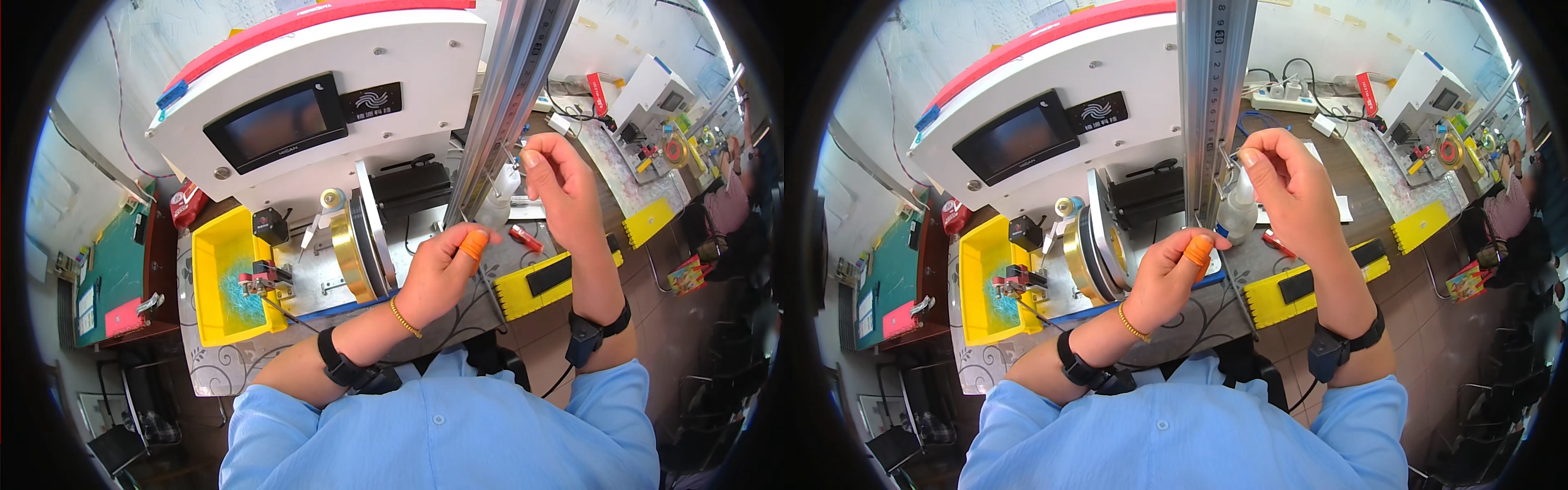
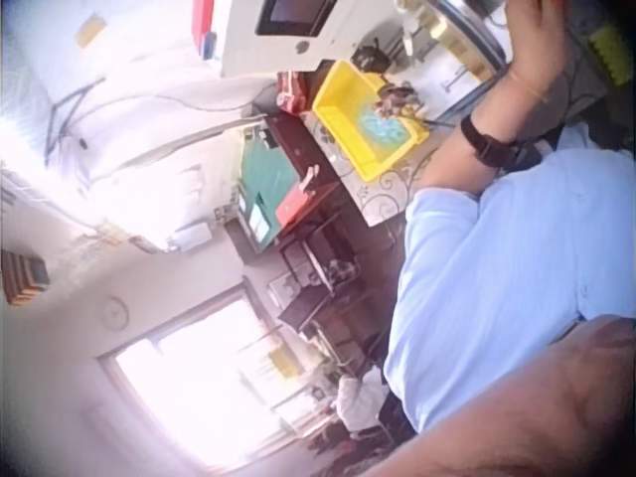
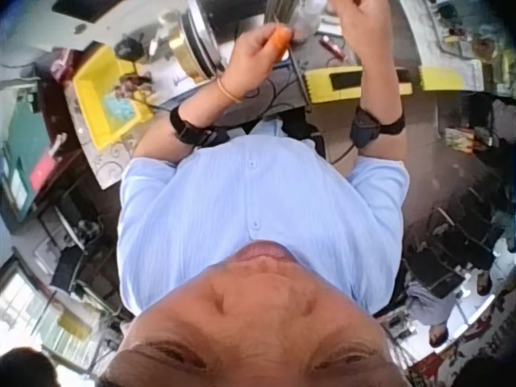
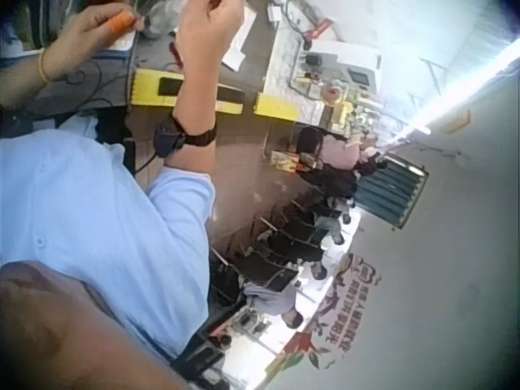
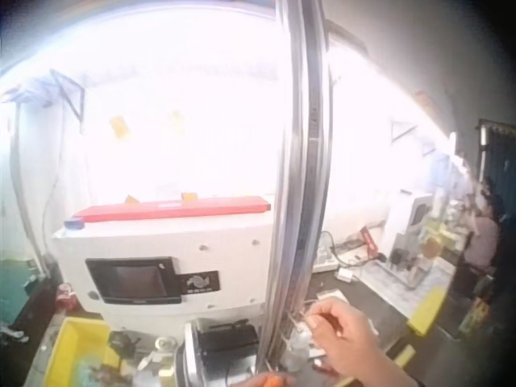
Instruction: Assembling and gluing small metal and plastic components at a production workstation.
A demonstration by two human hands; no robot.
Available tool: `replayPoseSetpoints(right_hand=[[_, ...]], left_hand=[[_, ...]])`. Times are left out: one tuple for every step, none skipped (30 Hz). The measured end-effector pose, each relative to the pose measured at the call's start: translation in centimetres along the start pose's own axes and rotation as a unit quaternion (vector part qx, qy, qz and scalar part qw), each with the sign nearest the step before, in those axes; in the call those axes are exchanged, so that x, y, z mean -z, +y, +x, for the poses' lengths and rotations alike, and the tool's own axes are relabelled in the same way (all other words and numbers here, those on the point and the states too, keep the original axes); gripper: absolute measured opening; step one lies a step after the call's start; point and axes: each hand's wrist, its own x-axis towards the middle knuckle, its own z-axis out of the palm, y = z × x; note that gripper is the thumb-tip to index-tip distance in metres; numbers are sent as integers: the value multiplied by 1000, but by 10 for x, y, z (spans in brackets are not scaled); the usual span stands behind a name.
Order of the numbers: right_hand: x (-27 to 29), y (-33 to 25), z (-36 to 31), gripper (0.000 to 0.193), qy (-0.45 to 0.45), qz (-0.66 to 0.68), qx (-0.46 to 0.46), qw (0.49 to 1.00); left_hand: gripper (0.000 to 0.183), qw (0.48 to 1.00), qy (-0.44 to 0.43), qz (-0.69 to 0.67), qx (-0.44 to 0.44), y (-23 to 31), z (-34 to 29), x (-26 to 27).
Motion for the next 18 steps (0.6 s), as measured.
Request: replayPoseSetpoints(right_hand=[[1,3,-2,14,1,1,-4,1000],[2,6,-3,14,-2,-8,-13,1000],[1,8,-5,13,-5,-17,-22,1000],[-2,8,-9,12,-5,-50,-34,998],[-3,10,-11,12,-5,-49,-38,998],[-4,13,-13,12,-12,-64,-30,997],[-6,15,-15,11,-20,-79,-21,996],[-8,16,-16,11,-25,-75,-22,997],[-8,15,-17,11,-26,-75,-25,997],[-7,11,-18,11,-35,-119,-25,992],[-8,10,-19,12,-45,-161,-24,986],[-8,11,-22,12,-48,-159,-25,986],[-5,12,-28,14,-53,-110,-95,988],[-4,12,-33,16,-57,-62,-164,983],[-8,13,-41,16,-60,-62,-165,983],[-16,18,-51,18,-87,-22,-185,979],[-22,21,-61,20,-106,14,-208,972],[-32,28,-67,24,-111,31,-188,975]], left_hand=[[25,1000,-1,0,4,-3,-1,0],[25,1000,-6,-11,26,-7,-3,1],[25,999,-11,-22,47,-12,-6,3],[25,998,-9,-22,51,-16,-9,5],[25,996,-27,-37,73,-20,-12,8],[25,993,-45,-52,94,-24,-14,10],[25,993,-46,-54,98,-26,-15,12],[26,992,-50,-36,111,-28,-16,15],[27,990,-55,-19,125,-30,-17,16],[27,990,-55,-20,127,-32,-18,17],[28,985,-72,-28,155,-33,-19,19],[30,978,-88,-36,183,-35,-21,22],[30,978,-85,-36,185,-36,-24,23],[30,975,-99,-27,198,-38,-26,23],[31,971,-113,-17,212,-40,-28,23],[31,971,-109,-19,212,-41,-29,25],[31,970,-132,-9,205,-40,-30,24],[31,968,-151,3,199,-40,-33,25]])
